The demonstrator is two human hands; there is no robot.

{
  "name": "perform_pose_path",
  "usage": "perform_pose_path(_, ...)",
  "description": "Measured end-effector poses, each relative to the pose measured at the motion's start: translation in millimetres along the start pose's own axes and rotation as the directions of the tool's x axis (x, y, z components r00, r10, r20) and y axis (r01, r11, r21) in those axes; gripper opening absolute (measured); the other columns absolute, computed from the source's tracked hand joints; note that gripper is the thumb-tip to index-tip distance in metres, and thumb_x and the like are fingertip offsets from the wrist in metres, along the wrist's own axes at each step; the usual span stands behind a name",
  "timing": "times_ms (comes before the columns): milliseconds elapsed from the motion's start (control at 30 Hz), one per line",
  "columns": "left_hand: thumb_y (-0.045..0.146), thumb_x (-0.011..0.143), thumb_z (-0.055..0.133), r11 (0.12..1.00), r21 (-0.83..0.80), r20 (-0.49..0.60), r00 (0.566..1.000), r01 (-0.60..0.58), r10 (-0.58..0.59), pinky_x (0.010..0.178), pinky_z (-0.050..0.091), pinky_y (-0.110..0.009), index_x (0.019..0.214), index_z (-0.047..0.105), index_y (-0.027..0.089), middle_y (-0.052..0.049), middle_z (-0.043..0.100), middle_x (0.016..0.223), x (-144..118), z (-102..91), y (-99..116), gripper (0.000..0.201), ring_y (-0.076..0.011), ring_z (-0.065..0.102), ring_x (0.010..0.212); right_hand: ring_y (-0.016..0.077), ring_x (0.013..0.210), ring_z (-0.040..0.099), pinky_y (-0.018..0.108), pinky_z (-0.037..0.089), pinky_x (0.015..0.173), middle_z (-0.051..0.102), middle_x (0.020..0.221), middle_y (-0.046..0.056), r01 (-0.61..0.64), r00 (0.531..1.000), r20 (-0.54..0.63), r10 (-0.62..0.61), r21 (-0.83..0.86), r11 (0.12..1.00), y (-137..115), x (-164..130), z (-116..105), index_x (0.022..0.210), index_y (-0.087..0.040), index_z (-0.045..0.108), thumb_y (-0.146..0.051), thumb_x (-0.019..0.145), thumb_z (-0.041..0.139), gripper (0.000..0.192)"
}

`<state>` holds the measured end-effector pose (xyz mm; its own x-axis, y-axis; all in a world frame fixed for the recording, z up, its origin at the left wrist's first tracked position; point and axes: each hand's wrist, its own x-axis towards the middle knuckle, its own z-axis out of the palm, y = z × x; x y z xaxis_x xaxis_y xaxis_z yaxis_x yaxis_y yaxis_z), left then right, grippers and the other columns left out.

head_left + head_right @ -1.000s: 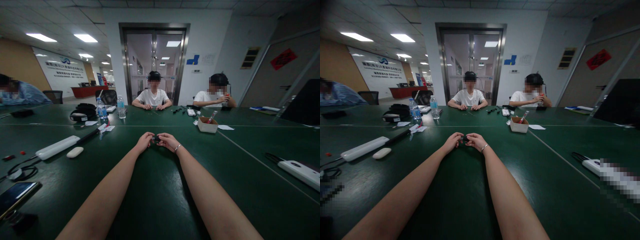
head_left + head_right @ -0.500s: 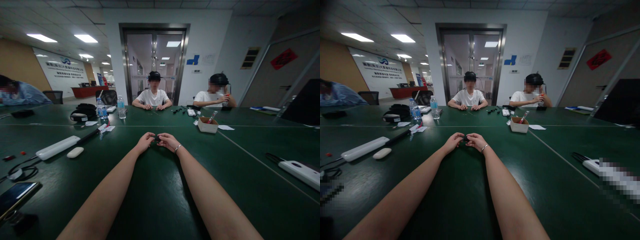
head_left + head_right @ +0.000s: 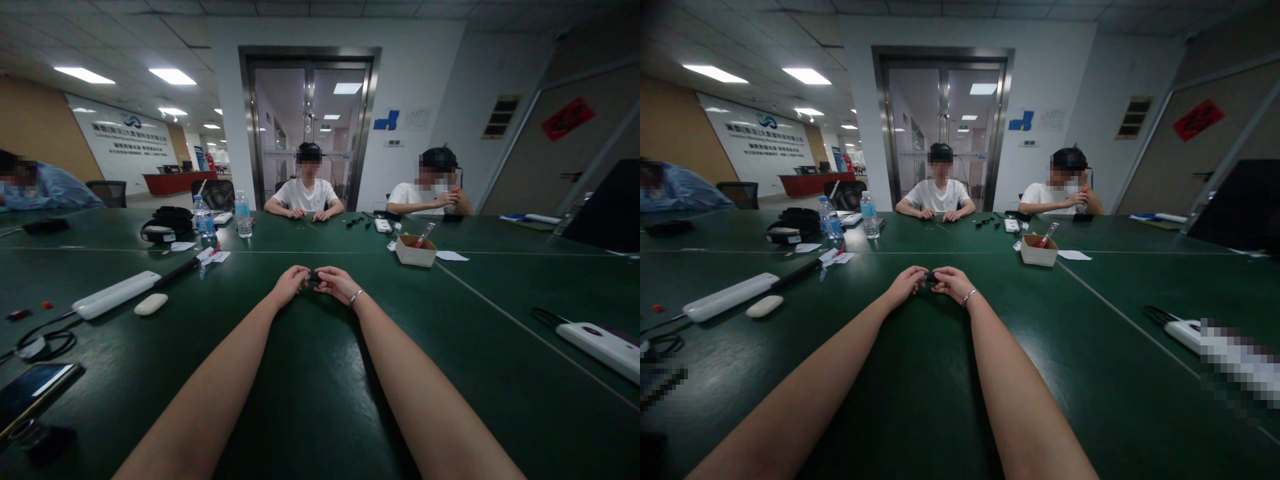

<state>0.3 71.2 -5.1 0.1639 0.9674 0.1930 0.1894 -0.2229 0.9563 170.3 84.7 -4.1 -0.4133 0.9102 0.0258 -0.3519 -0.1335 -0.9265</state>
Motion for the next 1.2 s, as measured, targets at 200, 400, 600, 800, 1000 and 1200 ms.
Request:
perform_pose_path(200, 0.025, 0.076, 0.048, 1.0, -0.003, 0.004, 1.0, 0.013, -0.013, 0.045, 0.035, -0.017, 0.095, 0.055, 0.016, 0.001, 0.052, 0.067, 0.5, -0.7, -1.9, 0.023, -0.0075, 0.045, 0.053, 0.0081, 0.047, 0.056, 0.034, 0.056, 0.067, 0.061, 0.065, 0.002, 0.001, 1.0, -0.01, -0.001, 0.002, 1.0, -0.4, -0.5, -0.1, 0.084, -0.012, 0.059, -0.009, 0.074, 0.064, 0.011)
perform_pose_path(400, 0.029, 0.076, 0.051, 1.0, 0.004, 0.011, 1.0, -0.011, 0.011, 0.045, 0.035, -0.018, 0.097, 0.055, 0.016, 0.0, 0.053, 0.067, 0.2, -1.0, -2.5, 0.025, -0.0076, 0.045, 0.052, 0.0084, 0.047, 0.057, 0.035, 0.055, 0.068, 0.061, 0.064, 0.002, 0.007, 1.0, -0.003, -0.007, 0.005, 1.0, -0.8, -0.6, 0.6, 0.085, -0.011, 0.059, -0.008, 0.075, 0.063, 0.011)
perform_pose_path(600, 0.034, 0.078, 0.049, 1.0, 0.019, 0.018, 1.0, -0.025, 0.024, 0.047, 0.036, -0.018, 0.097, 0.056, 0.016, -0.001, 0.055, 0.072, -2.9, -1.8, -0.2, 0.027, -0.0085, 0.047, 0.056, 0.0085, 0.046, 0.056, 0.034, 0.055, 0.068, 0.059, 0.059, 0.0, -0.001, 1.0, -0.007, 0.001, 0.012, 1.0, 0.6, 0.3, 0.0, 0.085, -0.011, 0.059, -0.008, 0.075, 0.062, 0.012)
perform_pose_path(800, 0.027, 0.075, 0.052, 0.999, 0.011, 0.01, 0.999, -0.032, 0.032, 0.046, 0.035, -0.018, 0.094, 0.055, 0.015, -0.002, 0.056, 0.073, -3.4, 0.5, 1.5, 0.023, -0.0083, 0.046, 0.055, 0.0087, 0.047, 0.057, 0.033, 0.056, 0.066, 0.061, 0.063, 0.001, 0.003, 1.0, -0.006, -0.003, 0.002, 1.0, 2.9, 2.8, -2.6, 0.085, -0.012, 0.059, -0.008, 0.074, 0.063, 0.012)
perform_pose_path(1000, 0.031, 0.079, 0.045, 1.0, 0.009, 0.024, 0.999, -0.022, 0.022, 0.045, 0.034, -0.018, 0.095, 0.054, 0.015, 0.001, 0.051, 0.064, -2.0, 0.5, -0.4, 0.025, -0.0078, 0.044, 0.05, 0.0088, 0.047, 0.058, 0.032, 0.056, 0.065, 0.061, 0.062, 0.001, 0.002, 1.0, -0.002, -0.002, -0.005, 1.0, 2.3, 2.5, -2.8, 0.085, -0.012, 0.058, -0.009, 0.073, 0.064, 0.013)
perform_pose_path(1200, 0.022, 0.071, 0.053, 0.997, 0.027, 0.031, 0.997, -0.07, 0.069, 0.048, 0.037, -0.018, 0.097, 0.054, 0.016, 0.001, 0.05, 0.067, -4.5, -1.1, 1.3, 0.027, -0.0084, 0.048, 0.056, 0.0093, 0.037, 0.051, 0.027, 0.055, 0.047, 0.051, 0.043, -0.004, -0.028, 0.997, -0.077, 0.018, -0.135, 0.99, 1.8, 3.8, 5.1, 0.081, -0.012, 0.055, -0.022, 0.081, 0.058, 0.011)
